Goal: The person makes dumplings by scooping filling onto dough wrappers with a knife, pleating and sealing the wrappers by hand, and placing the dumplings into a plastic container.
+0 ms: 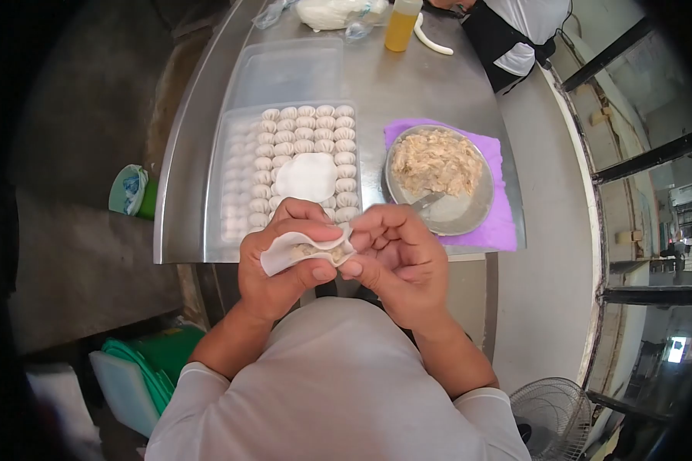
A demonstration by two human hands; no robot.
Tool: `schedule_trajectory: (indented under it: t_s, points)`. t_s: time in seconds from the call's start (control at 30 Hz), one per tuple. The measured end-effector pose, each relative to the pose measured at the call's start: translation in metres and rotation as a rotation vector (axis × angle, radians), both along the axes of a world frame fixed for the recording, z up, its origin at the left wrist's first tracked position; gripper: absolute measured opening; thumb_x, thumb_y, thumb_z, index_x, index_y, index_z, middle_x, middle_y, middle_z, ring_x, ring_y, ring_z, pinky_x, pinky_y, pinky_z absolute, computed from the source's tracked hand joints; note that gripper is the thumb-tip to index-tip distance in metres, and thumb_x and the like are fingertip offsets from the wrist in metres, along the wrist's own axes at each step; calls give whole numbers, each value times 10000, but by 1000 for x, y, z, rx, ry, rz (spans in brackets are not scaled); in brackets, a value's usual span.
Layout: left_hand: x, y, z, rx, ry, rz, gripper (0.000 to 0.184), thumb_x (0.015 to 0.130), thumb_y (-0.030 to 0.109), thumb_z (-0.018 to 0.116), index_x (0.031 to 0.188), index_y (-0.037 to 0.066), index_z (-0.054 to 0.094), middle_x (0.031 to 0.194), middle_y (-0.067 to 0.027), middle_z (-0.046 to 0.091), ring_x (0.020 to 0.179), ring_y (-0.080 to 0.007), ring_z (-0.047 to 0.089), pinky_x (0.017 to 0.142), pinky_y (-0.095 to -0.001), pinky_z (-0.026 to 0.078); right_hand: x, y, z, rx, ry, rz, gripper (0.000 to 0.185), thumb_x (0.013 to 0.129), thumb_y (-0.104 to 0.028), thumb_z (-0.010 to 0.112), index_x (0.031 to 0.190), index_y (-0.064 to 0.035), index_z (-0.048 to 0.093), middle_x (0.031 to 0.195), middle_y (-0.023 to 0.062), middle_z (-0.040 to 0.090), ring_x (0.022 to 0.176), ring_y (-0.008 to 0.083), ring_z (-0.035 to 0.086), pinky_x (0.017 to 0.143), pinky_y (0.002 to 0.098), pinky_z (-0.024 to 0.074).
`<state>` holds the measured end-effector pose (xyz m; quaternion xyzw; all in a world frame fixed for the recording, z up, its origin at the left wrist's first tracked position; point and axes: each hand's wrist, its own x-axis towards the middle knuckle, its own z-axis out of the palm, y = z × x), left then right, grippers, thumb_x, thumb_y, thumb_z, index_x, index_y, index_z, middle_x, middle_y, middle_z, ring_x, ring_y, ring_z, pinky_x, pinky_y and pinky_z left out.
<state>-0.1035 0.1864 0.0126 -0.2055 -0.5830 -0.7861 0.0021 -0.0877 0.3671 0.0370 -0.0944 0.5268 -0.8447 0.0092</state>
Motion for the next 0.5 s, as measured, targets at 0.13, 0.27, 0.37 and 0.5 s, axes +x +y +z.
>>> schedule_trajectory:
  t_s: [0.13, 0.27, 0.37, 0.5]
  points:
    - [4, -20, 3, -3, 29, 29, 376, 802, 52, 855, 1153, 53, 722, 1114, -81, 627, 1017, -155, 617, 870, -296, 527, -5, -5, -6, 149, 116, 112, 167, 889, 21, 748, 1044, 21, 686, 1017, 69, 606, 843, 109, 562, 720, 243, 456]
    - [1, -40, 3, -53, 135, 6, 392, 770, 67, 882, 1127, 50, 722, 1103, -90, 646, 1013, -165, 634, 868, -300, 523, -1, -28, 10, 255, 226, 28, 158, 866, 17, 763, 1015, 19, 710, 989, 64, 610, 839, 118, 548, 720, 243, 442]
    - [6, -48, 8, -29, 72, -6, 390, 754, 66, 893, 1105, 49, 727, 1103, -90, 652, 1008, -167, 639, 867, -299, 519, 1, -31, 16, 377, 222, 21, 144, 849, 22, 769, 986, 13, 723, 986, 77, 616, 846, 126, 543, 738, 243, 438]
    - [5, -60, -2, 59, 100, -7, 382, 756, 48, 890, 1101, 45, 725, 1113, -86, 653, 1027, -158, 633, 873, -293, 510, -7, -36, 15, 642, 511, 39, 139, 839, 16, 770, 970, 10, 726, 973, 96, 640, 826, 149, 560, 710, 265, 447]
